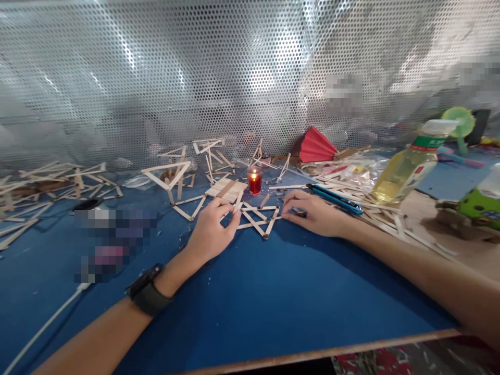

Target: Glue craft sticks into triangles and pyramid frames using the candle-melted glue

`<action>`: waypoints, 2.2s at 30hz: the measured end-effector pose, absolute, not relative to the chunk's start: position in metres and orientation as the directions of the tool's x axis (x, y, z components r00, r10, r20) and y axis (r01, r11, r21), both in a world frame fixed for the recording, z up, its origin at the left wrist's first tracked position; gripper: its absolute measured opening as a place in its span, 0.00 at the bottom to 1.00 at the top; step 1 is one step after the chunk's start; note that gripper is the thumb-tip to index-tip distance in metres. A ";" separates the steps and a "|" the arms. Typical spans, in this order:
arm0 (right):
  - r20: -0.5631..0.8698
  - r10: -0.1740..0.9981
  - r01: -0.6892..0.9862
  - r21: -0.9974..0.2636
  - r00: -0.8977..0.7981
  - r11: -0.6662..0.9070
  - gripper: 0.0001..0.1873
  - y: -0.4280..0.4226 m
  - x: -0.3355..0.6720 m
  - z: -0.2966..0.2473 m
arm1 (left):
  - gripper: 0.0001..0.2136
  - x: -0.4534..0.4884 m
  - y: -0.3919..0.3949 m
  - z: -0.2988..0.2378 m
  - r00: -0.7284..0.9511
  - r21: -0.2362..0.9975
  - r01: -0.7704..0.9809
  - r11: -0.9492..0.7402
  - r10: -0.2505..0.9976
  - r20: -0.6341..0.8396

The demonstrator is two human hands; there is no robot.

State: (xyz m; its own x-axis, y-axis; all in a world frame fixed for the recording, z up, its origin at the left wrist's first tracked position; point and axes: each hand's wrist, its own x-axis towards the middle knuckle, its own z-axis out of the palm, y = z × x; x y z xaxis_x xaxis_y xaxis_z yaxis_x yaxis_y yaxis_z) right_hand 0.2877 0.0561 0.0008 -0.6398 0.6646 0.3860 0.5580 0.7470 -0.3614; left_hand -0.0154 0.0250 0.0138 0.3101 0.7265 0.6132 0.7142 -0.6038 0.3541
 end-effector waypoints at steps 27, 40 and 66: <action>0.360 0.867 0.840 -0.292 -0.346 0.457 0.24 0.029 0.262 0.007 | 0.22 0.006 -0.007 0.026 0.283 0.437 0.629 -0.643 0.713 0.641; 0.244 0.927 0.587 -0.720 -0.284 0.369 0.25 0.027 0.259 0.018 | 0.17 0.004 -0.004 0.024 0.281 0.359 0.613 -0.704 0.618 0.734; 0.244 0.965 0.201 -0.945 -0.095 0.259 0.25 0.045 0.269 0.009 | 0.13 -0.020 0.023 0.022 0.314 0.158 0.845 -0.511 0.713 0.627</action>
